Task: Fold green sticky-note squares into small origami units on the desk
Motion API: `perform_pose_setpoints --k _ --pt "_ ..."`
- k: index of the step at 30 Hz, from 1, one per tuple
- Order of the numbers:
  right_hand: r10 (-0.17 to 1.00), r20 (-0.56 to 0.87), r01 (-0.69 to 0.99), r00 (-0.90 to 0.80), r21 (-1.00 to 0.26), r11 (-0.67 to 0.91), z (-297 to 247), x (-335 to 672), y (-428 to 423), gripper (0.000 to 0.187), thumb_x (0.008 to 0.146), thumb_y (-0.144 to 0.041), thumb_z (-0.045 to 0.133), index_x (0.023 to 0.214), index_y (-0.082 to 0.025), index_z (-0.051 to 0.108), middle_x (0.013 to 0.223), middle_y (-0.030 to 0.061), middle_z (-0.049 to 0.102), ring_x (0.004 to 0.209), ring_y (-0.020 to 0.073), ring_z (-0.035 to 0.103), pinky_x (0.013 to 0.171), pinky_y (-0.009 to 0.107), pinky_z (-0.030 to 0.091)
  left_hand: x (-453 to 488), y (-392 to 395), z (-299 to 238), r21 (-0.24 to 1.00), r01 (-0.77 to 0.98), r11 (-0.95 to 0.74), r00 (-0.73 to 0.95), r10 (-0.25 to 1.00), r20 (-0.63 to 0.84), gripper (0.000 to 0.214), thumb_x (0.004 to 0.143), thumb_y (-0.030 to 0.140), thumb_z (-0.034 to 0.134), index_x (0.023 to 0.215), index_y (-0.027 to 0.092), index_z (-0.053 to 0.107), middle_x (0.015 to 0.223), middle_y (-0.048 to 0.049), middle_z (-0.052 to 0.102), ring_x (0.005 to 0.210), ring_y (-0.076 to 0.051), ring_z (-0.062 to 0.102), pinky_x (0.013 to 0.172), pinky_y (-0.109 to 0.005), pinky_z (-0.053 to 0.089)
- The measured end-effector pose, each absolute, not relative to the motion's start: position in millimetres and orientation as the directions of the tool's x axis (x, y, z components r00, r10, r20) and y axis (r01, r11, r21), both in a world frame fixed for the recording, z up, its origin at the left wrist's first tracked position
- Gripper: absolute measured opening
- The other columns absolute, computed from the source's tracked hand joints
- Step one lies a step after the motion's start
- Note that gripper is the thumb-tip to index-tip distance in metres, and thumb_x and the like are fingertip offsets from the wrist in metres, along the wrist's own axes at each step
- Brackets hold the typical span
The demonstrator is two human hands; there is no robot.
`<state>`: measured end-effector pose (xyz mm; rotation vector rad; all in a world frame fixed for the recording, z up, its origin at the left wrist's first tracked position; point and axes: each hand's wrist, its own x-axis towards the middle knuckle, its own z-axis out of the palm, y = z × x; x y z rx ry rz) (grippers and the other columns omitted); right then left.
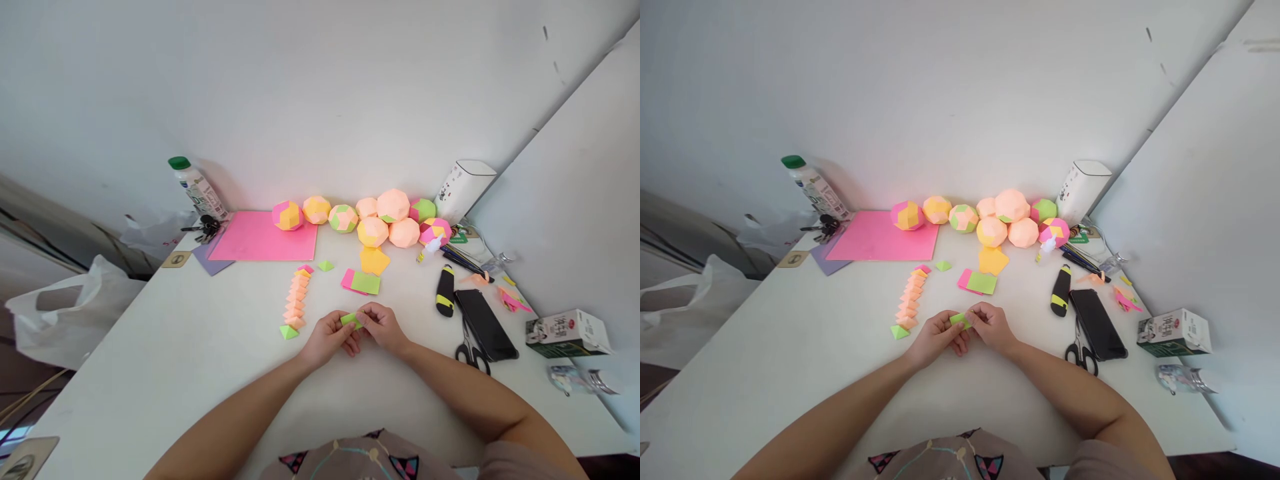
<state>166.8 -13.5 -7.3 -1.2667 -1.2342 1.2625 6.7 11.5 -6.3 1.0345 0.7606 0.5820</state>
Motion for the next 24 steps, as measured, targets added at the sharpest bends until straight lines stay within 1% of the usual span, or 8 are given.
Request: perform_pose_setpoints --k 9,14,20,24 --pt "0.997 -0.07 0.054 -0.031 -0.996 -0.068 -9.2 167.8 -13.2 0.023 0.08 -0.039 0.058 0.073 -0.017 0.056 0.054 -0.0028 0.053 0.045 0.0101 0.049 0.045 0.023 0.041 6.6 11.8 -7.5 0.912 -0.074 0.404 0.612 0.74 -0.278 0.036 0.075 0.047 0.062 0.086 0.015 0.05 0.063 -0.0022 0.065 0.049 -0.016 0.063 0.047 -0.027 0.052" --pt "0.997 -0.073 0.05 -0.028 -0.996 -0.072 -7.5 167.1 -13.7 0.023 0.08 -0.039 0.058 0.073 -0.017 0.056 0.053 -0.003 0.052 0.044 0.0098 0.048 0.043 0.022 0.039 6.3 11.8 -8.1 0.912 -0.075 0.403 0.614 0.739 -0.276 0.035 0.075 0.046 0.061 0.086 0.015 0.049 0.063 -0.0018 0.065 0.049 -0.015 0.063 0.046 -0.027 0.052" --pt "0.997 -0.075 0.042 -0.015 -0.996 -0.075 -6.6 166.9 -13.9 0.025 0.078 -0.041 0.06 0.072 -0.017 0.056 0.053 -0.0035 0.052 0.043 0.0096 0.047 0.043 0.023 0.04 6.4 11.9 -6.9 0.913 -0.03 0.406 0.615 0.728 -0.304 0.036 0.075 0.048 0.061 0.086 0.016 0.048 0.056 0.0015 0.061 0.039 -0.014 0.059 0.037 -0.022 0.046" --pt "0.997 -0.08 0.035 -0.011 -0.996 -0.08 -6.8 167.0 -13.8 0.025 0.078 -0.041 0.06 0.072 -0.017 0.056 0.052 -0.0035 0.052 0.043 0.0095 0.047 0.042 0.023 0.039 6.6 12.6 -8.0 0.912 -0.023 0.41 0.624 0.719 -0.308 0.035 0.075 0.048 0.06 0.086 0.017 0.047 0.054 0.0023 0.061 0.038 -0.014 0.059 0.035 -0.022 0.045"
